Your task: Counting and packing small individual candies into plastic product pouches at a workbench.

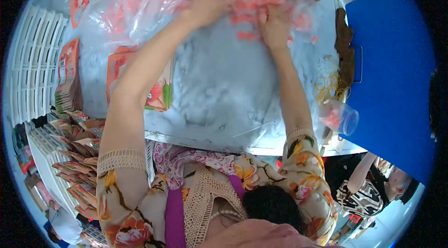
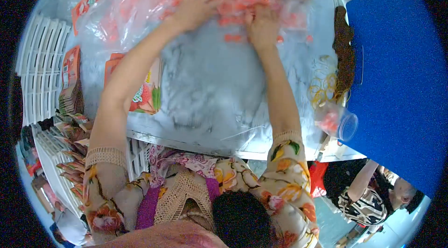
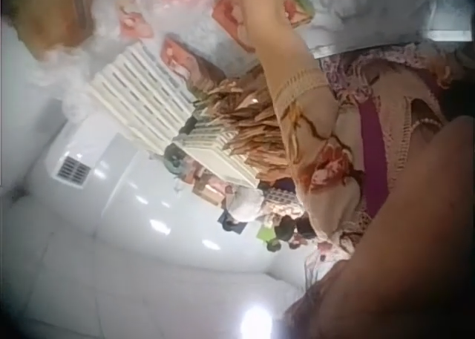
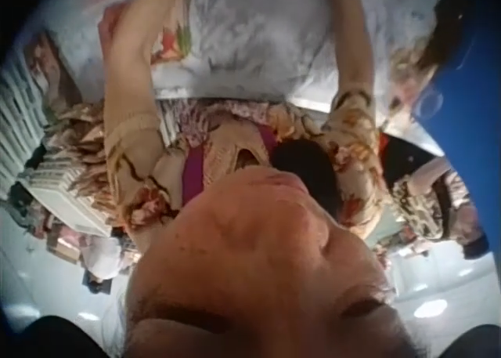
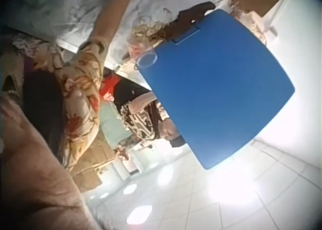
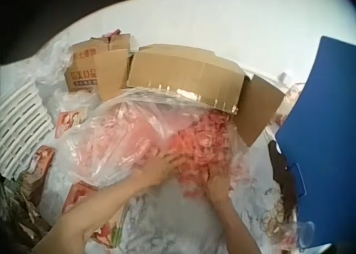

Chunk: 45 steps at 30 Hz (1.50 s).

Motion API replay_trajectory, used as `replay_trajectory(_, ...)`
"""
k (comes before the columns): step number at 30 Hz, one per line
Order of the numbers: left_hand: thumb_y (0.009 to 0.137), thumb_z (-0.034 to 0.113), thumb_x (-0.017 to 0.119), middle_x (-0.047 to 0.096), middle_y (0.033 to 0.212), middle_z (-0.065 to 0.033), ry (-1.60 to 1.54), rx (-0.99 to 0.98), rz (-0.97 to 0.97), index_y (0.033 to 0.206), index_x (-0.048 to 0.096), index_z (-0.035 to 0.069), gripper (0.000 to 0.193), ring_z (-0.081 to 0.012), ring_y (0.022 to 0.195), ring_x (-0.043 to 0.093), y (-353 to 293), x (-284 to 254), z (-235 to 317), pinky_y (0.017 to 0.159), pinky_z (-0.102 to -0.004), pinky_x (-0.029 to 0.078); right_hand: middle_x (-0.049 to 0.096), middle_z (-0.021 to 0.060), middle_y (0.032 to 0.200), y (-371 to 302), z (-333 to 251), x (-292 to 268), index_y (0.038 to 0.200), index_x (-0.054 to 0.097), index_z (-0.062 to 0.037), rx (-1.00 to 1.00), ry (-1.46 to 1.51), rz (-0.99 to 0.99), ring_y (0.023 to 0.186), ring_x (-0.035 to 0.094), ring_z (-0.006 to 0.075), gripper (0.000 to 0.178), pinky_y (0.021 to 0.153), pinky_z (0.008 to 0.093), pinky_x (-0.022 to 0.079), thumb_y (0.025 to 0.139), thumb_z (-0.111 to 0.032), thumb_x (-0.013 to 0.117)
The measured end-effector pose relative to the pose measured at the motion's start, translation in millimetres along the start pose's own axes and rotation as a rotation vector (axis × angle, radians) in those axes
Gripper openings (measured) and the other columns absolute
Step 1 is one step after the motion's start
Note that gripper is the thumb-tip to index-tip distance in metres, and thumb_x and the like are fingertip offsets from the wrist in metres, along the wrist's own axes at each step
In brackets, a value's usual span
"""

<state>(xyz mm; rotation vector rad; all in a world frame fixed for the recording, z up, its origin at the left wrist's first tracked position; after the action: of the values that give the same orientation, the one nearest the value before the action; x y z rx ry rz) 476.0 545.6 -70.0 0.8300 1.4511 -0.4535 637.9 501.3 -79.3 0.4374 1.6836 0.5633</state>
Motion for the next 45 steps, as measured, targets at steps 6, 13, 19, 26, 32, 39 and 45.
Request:
replay_trajectory(6,0.082,0.019,0.063,0.063,0.103,-0.0114,0.001,0.134,0.114,0.112,0.065,0.010,0.032,-0.0290,0.100,0.057,10,-57,-14,0.092,-0.0394,0.043,0.066,0.0138,0.103,-38,-79,-40,0.098,0.065,-0.0071,0.167,0.169,0.057,0.092,0.061,0.0353,0.025,0.083,0.0485,0.046,0.084,-0.027,0.059)
replay_trajectory(13,0.078,0.018,0.066,0.064,0.111,-0.0142,-1.567,-0.471,-0.160,0.106,0.071,0.015,0.028,-0.0231,0.100,0.061,20,-6,-69,0.089,-0.0384,0.047,0.067,0.0118,0.114,-66,-68,-51,0.118,0.064,-0.0056,0.414,0.791,-0.512,0.099,0.064,0.0277,0.036,0.083,0.0353,0.050,0.093,-0.029,0.056)
replay_trajectory(19,0.087,0.011,0.060,0.064,0.084,-0.0092,-0.699,-0.044,-0.302,0.113,0.065,0.005,0.027,-0.0141,0.075,0.058,-18,-73,-57,0.065,-0.0318,0.049,0.068,0.0040,0.109,-126,-16,-82,0.120,0.064,-0.0040,0.771,1.064,-0.703,0.093,0.061,0.0098,0.033,0.077,0.0246,0.050,0.095,-0.022,0.055)
replay_trajectory(26,0.084,0.021,0.063,0.053,0.133,-0.0075,-0.844,-0.408,-0.234,0.130,0.055,0.018,0.047,-0.0326,0.122,0.048,-153,-82,40,0.098,-0.0452,0.039,0.064,0.0066,0.120,-120,-42,-102,0.120,0.064,-0.0062,0.276,0.833,-0.327,0.103,0.061,0.0194,0.038,0.087,0.0301,0.049,0.083,-0.013,0.069)
replay_trajectory(32,0.082,0.029,0.068,0.042,0.142,-0.0168,-0.456,-0.249,0.044,0.138,0.046,0.012,0.062,-0.0373,0.134,0.033,-203,-68,122,0.105,-0.0502,0.030,0.061,0.0087,0.126,-120,-113,-100,0.115,0.065,-0.0081,-0.154,0.571,-0.224,0.118,0.053,0.0289,0.047,0.096,0.0384,0.046,0.071,-0.019,0.078)
replay_trajectory(39,0.081,0.037,0.069,0.035,0.148,-0.0149,-0.222,-0.254,0.061,0.144,0.039,0.020,0.072,-0.0402,0.139,0.024,-205,-46,92,0.108,-0.0594,0.019,0.063,0.0104,0.115,-147,-108,-109,0.102,0.068,-0.0050,-0.158,0.583,-0.374,0.114,0.054,0.0304,0.034,0.097,0.0373,0.045,0.072,-0.020,0.076)
replay_trajectory(45,0.081,0.027,0.069,0.046,0.139,-0.0128,-0.214,-0.306,0.178,0.137,0.049,0.020,0.059,-0.0357,0.134,0.035,-200,-74,75,0.107,-0.0555,0.023,0.064,0.0073,0.118,-176,-38,-129,0.115,0.064,-0.0020,0.649,1.113,-0.458,0.111,0.059,0.0212,0.032,0.099,0.0352,0.044,0.095,-0.026,0.057)
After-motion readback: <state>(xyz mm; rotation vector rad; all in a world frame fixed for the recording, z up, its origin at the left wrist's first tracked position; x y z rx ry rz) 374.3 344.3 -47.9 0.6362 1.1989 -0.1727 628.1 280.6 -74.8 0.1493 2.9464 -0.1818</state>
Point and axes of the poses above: each hand's wrist, its own y-axis towards the middle knuckle, its own x-axis out of the palm, z = x × y, the point moved 9 cm from there along y, towards the middle knuckle
